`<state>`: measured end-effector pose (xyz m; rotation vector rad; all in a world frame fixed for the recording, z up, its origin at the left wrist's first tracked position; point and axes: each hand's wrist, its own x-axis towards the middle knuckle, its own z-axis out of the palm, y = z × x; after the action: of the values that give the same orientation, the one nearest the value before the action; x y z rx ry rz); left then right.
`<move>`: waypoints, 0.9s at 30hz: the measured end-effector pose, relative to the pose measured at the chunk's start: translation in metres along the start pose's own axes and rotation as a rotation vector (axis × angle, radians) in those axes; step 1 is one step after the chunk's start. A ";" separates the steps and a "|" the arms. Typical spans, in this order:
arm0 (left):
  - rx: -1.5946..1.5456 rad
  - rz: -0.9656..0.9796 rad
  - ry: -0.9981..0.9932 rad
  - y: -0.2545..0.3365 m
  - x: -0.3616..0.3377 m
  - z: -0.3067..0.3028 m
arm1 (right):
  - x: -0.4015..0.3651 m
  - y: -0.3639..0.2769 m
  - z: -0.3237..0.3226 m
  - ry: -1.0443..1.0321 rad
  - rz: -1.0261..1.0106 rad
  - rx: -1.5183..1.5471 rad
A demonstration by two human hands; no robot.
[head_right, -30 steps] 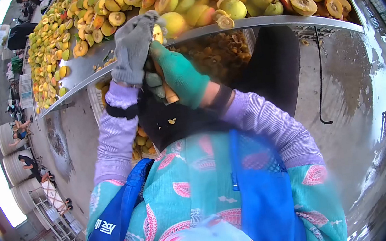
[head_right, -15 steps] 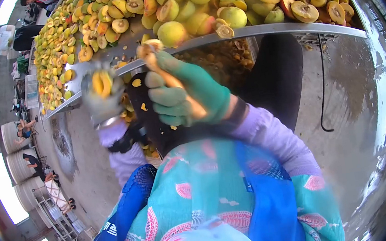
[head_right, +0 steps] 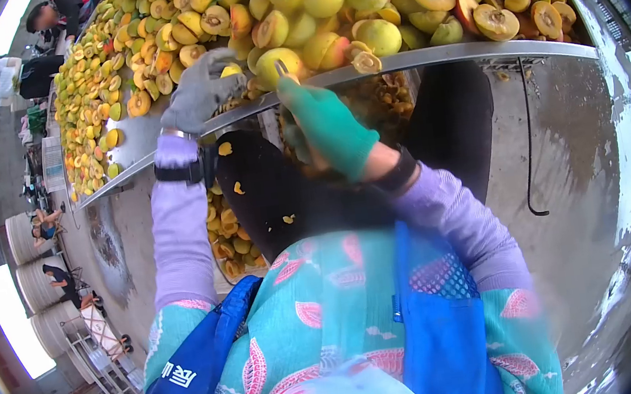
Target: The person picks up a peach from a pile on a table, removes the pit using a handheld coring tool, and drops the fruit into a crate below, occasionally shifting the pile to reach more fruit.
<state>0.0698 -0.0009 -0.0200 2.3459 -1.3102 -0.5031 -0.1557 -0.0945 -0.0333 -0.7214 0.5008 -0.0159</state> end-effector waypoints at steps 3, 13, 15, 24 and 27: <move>-0.062 0.194 0.217 0.033 -0.042 0.013 | 0.016 -0.006 0.017 0.027 -0.064 -0.113; -0.841 0.041 0.128 0.053 -0.077 0.033 | 0.021 0.003 0.004 -0.024 -0.275 -0.359; -1.051 0.062 0.259 0.048 -0.075 0.047 | 0.027 0.011 0.008 0.249 -0.614 -0.793; -1.182 0.052 0.301 0.054 -0.078 0.060 | -0.001 0.027 0.006 0.138 -0.509 -1.046; -0.634 0.157 0.461 0.045 -0.075 0.067 | -0.003 0.025 0.010 0.149 -0.468 -1.064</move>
<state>-0.0323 0.0309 -0.0457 1.6844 -0.9300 -0.2514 -0.1583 -0.0691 -0.0413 -1.8817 0.4532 -0.2572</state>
